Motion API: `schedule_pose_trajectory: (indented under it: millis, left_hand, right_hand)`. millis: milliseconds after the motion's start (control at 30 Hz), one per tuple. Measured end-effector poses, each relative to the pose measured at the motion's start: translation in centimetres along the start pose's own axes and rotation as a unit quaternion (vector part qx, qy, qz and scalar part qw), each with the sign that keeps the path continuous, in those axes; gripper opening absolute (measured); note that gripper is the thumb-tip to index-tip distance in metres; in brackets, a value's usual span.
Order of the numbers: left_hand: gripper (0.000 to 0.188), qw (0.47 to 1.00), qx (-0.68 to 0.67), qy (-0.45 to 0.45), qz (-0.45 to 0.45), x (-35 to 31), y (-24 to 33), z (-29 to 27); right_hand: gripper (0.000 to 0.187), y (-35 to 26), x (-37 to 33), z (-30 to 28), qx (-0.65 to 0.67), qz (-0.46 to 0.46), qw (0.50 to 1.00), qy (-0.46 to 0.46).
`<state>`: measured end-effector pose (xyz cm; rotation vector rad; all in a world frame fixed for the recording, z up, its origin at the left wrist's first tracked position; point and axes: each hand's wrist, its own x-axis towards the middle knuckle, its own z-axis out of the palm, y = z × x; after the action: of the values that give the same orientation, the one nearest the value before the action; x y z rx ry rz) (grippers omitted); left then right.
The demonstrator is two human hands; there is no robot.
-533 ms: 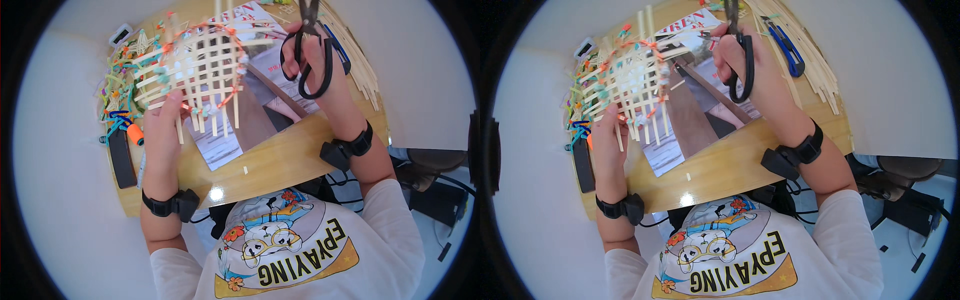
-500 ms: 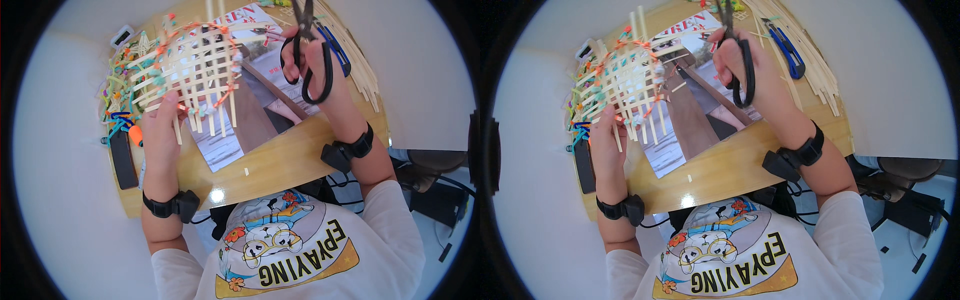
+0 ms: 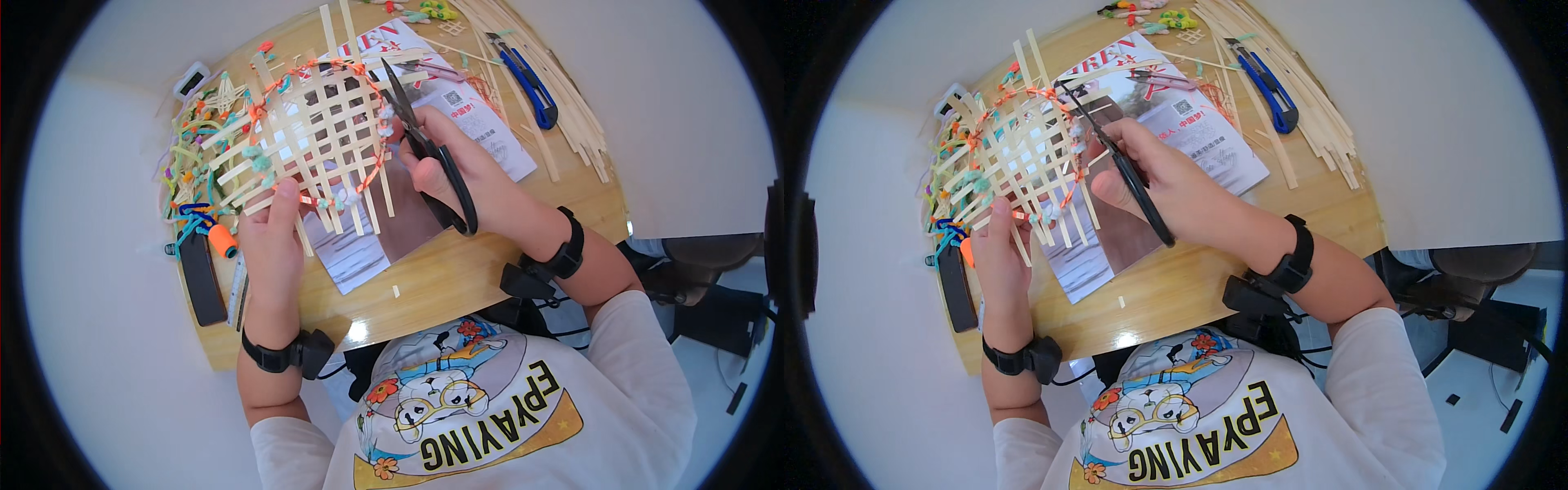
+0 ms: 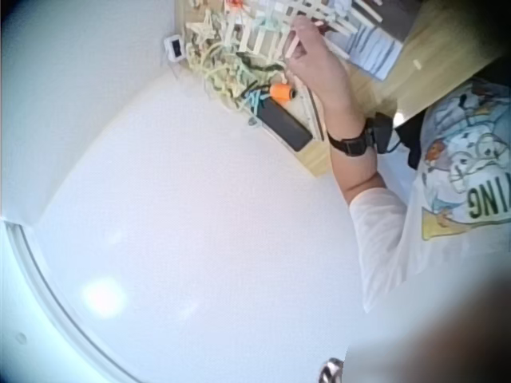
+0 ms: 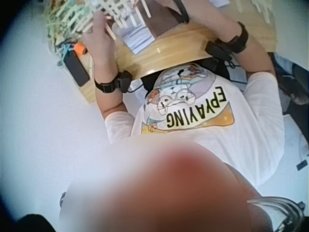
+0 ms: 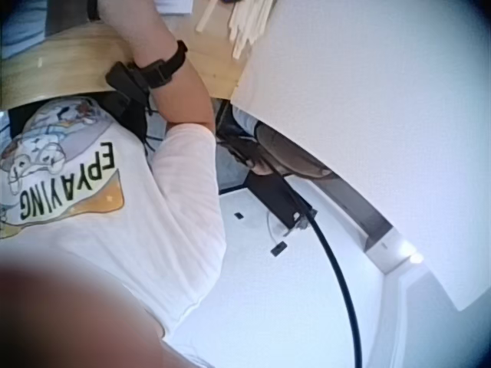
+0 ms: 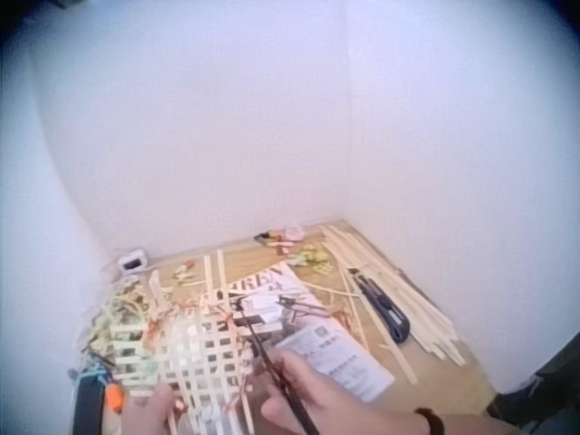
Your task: Weaving bamboo strips into a circular pattern and trimming the excess with scissors and tweezers.
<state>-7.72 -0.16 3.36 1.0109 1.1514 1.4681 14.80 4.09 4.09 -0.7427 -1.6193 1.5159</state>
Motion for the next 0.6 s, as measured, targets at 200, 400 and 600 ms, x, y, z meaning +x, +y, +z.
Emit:
schedule_pose_trajectory:
  millis: [200, 400, 600]
  left_hand:
    - [0.028, 0.999, 0.02, -0.027, 0.014, -0.3, -0.3, 0.6]
    - [0.033, 0.999, 0.02, -0.035, 0.024, -0.2, -0.9, 0.2]
    - [0.029, 0.999, 0.003, -0.044, -0.016, -0.2, -0.5, 0.2]
  right_hand:
    - [0.076, 0.5, 0.1, 0.2, 0.005, -0.023, 1.0, 0.02]
    - [0.074, -0.2, -0.1, -0.1, 0.02, -0.005, 1.0, 0.009]
    - [0.072, 0.4, 0.0, -0.2, 0.0, -0.015, 1.0, 0.015]
